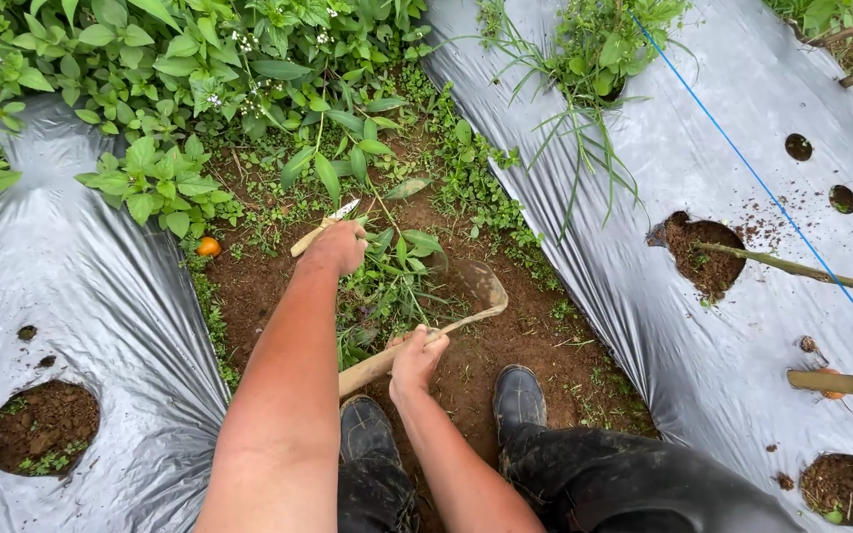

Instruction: The person ties a small plant to a support stake using a blue string, then uses a knife to cut weeds and a hoe to clear the soil between rows covered with plastic mulch.

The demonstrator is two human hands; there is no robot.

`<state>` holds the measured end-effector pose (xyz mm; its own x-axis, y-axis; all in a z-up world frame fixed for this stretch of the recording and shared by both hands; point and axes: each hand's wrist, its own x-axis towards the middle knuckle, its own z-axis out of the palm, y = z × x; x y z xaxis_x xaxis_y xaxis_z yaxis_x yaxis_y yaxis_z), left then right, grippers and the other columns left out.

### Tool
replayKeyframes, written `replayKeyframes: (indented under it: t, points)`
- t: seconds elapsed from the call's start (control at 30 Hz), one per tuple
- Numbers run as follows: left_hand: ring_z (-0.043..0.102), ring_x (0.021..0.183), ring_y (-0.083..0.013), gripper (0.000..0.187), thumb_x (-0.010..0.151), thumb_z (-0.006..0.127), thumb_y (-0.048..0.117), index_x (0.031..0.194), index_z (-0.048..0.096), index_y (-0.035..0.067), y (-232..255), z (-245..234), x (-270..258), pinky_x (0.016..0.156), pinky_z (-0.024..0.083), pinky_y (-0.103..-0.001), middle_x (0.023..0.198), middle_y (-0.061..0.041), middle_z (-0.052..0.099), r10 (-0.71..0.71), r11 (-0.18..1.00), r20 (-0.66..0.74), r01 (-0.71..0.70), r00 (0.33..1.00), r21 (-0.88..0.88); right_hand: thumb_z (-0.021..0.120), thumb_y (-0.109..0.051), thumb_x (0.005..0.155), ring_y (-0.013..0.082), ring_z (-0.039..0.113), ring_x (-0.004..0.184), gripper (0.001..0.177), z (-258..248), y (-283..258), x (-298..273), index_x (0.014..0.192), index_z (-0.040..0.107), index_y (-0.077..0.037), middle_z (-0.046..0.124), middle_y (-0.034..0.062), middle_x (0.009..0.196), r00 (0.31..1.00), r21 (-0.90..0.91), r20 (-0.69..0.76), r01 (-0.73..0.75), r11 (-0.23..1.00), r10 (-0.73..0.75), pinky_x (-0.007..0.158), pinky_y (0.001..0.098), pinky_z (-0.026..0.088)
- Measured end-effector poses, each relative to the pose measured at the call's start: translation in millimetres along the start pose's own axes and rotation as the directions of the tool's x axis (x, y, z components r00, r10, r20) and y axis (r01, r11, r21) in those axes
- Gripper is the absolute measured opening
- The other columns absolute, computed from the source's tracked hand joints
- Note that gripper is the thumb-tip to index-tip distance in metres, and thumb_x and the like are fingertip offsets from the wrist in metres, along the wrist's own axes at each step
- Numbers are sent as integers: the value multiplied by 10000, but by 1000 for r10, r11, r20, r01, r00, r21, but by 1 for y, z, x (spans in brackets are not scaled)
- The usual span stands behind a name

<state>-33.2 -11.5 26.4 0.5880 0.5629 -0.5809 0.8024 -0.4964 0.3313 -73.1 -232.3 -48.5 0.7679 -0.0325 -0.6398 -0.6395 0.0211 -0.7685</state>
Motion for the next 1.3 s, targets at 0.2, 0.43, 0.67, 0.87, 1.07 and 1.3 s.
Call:
replayKeyframes:
  t: [0.2, 0.43, 0.67, 0.87, 1.07, 1.3]
  points:
    - [521, 1424, -276, 383, 1034, 520, 359, 1388, 647, 284, 7, -4, -8, 1201, 423, -467, 1470, -75, 605, -5, 1000, 11, 5, 1000, 2, 517, -306, 1010, 214, 664, 630, 417, 9, 44, 19, 1351, 324, -166, 541, 87, 859, 983, 224, -44, -162, 961, 176, 583, 354, 679]
    - [569, 1361, -312, 367, 1045, 515, 325, 1382, 655, 283, -5, -1, -3, 1143, 463, -509, 1383, -104, 648, -25, 999, -46, 23, 999, -36, 524, -283, 1020, 151, 658, 649, 563, 18, 34, -32, 1497, 264, -133, 552, 43, 856, 958, 47, 157, -249, 967, 239, 626, 323, 690]
    - [538, 1408, -317, 386, 1048, 507, 330, 1399, 649, 255, -9, -1, -1, 1189, 436, -487, 1448, -133, 617, -37, 999, 21, 37, 999, -30, 526, -313, 1023, 197, 677, 640, 365, 0, 18, 48, 1336, 356, -234, 557, 79, 854, 992, 265, -101, -40, 963, 69, 600, 339, 681]
    - [545, 1401, -300, 382, 1032, 520, 347, 1383, 661, 301, 3, -5, -14, 1176, 448, -483, 1447, -105, 624, -75, 995, 30, 77, 997, -71, 472, -286, 1049, 145, 623, 648, 225, 6, 22, -29, 1211, 372, -166, 524, 32, 835, 964, -45, 193, -175, 984, 180, 571, 290, 654]
    - [521, 1428, -298, 383, 1042, 502, 321, 1388, 661, 284, -5, -9, -22, 1195, 430, -473, 1489, -112, 596, -98, 991, 57, 103, 994, -88, 457, -283, 1054, 147, 622, 603, 185, 11, -16, -4, 1179, 390, -164, 529, 33, 801, 977, -82, 183, -99, 992, 113, 558, 286, 649]
    - [541, 1410, -267, 385, 1030, 511, 365, 1385, 649, 311, -42, 23, 25, 1170, 457, -466, 1468, -76, 609, -117, 988, 59, 122, 991, -98, 432, -305, 1057, 142, 651, 669, 209, 31, -38, 76, 1192, 342, -172, 535, 41, 854, 998, -5, 59, -2, 1000, 2, 603, 254, 636]
